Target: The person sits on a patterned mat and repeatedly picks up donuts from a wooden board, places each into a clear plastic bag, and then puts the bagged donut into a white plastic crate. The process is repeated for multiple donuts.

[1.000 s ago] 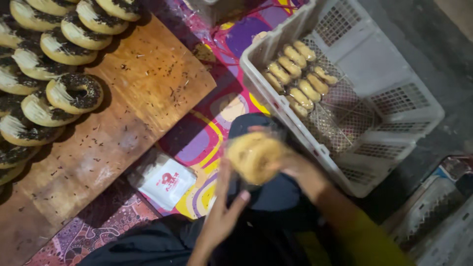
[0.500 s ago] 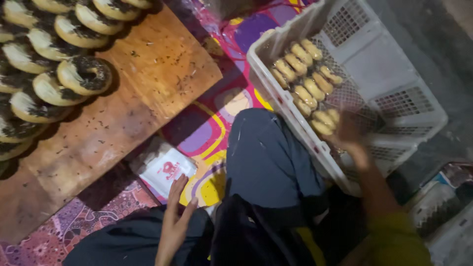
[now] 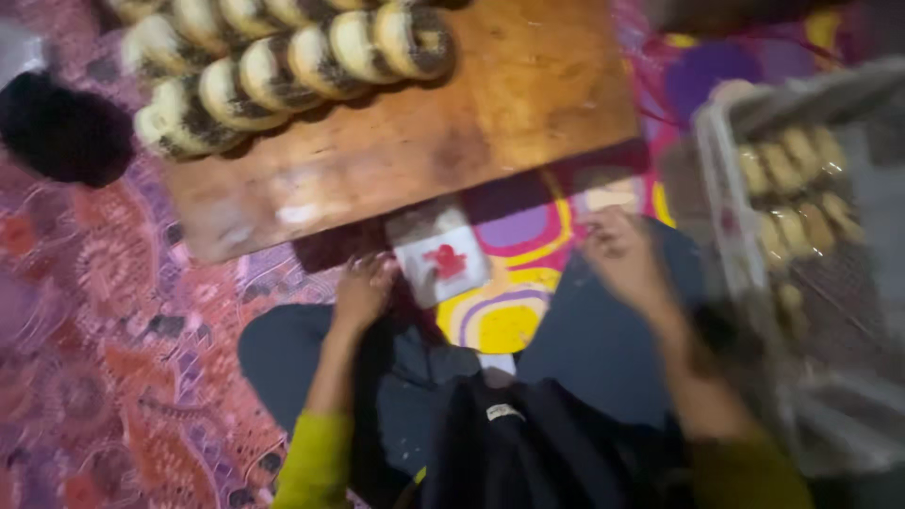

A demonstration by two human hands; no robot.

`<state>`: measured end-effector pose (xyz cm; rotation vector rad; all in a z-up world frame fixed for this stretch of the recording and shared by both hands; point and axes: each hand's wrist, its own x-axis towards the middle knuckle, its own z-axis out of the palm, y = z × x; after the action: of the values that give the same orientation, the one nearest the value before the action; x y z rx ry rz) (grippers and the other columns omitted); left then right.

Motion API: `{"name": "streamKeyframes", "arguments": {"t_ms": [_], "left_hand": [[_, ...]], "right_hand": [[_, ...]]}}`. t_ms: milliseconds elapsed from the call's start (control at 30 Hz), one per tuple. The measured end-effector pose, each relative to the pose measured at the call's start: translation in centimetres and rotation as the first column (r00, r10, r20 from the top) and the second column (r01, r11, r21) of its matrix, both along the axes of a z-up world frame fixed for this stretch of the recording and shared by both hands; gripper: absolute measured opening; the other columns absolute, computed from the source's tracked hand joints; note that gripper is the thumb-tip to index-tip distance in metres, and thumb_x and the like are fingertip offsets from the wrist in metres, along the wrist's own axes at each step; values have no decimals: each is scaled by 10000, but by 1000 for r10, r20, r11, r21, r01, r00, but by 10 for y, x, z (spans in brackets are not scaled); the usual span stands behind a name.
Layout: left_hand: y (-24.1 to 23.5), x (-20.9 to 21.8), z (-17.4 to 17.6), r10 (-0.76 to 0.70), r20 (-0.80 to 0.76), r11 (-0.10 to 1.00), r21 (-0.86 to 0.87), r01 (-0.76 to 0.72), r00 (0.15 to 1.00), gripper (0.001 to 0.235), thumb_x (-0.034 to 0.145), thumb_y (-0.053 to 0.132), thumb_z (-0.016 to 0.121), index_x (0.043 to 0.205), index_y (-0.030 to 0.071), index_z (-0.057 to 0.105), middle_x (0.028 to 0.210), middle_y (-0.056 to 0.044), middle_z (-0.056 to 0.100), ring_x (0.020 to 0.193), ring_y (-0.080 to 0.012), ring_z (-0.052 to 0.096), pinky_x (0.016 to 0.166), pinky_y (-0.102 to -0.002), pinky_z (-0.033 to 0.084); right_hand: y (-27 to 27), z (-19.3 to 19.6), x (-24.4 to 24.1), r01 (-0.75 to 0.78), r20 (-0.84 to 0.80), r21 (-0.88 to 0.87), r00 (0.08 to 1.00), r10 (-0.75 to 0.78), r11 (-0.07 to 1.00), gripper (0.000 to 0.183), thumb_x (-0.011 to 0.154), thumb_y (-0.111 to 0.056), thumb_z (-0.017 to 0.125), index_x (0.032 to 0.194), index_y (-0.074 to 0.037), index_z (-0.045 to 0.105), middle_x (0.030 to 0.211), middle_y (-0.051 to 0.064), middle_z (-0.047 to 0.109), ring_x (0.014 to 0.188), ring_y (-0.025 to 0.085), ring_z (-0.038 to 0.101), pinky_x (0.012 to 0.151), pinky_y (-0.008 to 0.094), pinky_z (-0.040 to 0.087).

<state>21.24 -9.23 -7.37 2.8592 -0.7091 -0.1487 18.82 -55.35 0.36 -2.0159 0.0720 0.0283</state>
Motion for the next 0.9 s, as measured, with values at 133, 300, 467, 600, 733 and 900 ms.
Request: {"name": "streamKeyframes", "arguments": {"t_ms": [133,300,467,600,733,900], "left_hand": [[-33,16,-30,439,-357,898,206,-389,825,1131,727,815,687,1581,183,298,1627,-177,273,1514,-475,117,1150,-727,40],[-42,16,-23,423,-204,894,251,-370,883,1249,529,772,802,1560,266,311,1643,-109,293,1531,-392,151,1126,-769,-32],[-49,21,-25,447,-345,885,306,-352,825,1203,612,709,816,1607,262,306,1629,-117,341,1543,-382,198,1185,-746,-33],[-46,8,-21,494,-191,869,86,-487,848,965,806,566,782,1567,178,331,1608,-183,340,1523,-436,189,1185,-760,-20],[-35,-24,6,587,-424,150,-780,-607,689,921,905,304,734,1602,103,166,1612,-185,226,1526,-380,163,1234,-525,133],[-3,-50,30,-108,-861,-707,-286,-647,498,463,970,368,594,1382,217,448,1131,54,539,992,-157,494,892,-435,460]], "right_hand": [[191,-69,80,-456,106,-316,854,509,832,369,751,-28,619,1108,-42,712,1216,243,640,1060,452,647,905,486,535],[275,-133,113,-601,-320,-659,769,554,453,245,750,-138,640,932,-34,767,929,236,732,868,393,725,806,508,563],[276,-153,137,-759,-472,-528,636,611,382,232,713,-191,691,847,-16,764,840,233,719,745,380,719,679,497,573],[268,-120,146,-882,-674,-404,466,574,243,289,774,-305,788,848,-26,772,820,172,724,721,318,713,686,460,557],[229,-44,91,-424,-490,422,637,595,801,398,969,-292,570,1294,-102,701,1061,187,757,849,240,749,766,445,640],[241,39,20,-821,146,144,569,809,552,574,966,-253,657,1494,-91,499,1541,91,479,1378,219,495,1090,407,494]]}}
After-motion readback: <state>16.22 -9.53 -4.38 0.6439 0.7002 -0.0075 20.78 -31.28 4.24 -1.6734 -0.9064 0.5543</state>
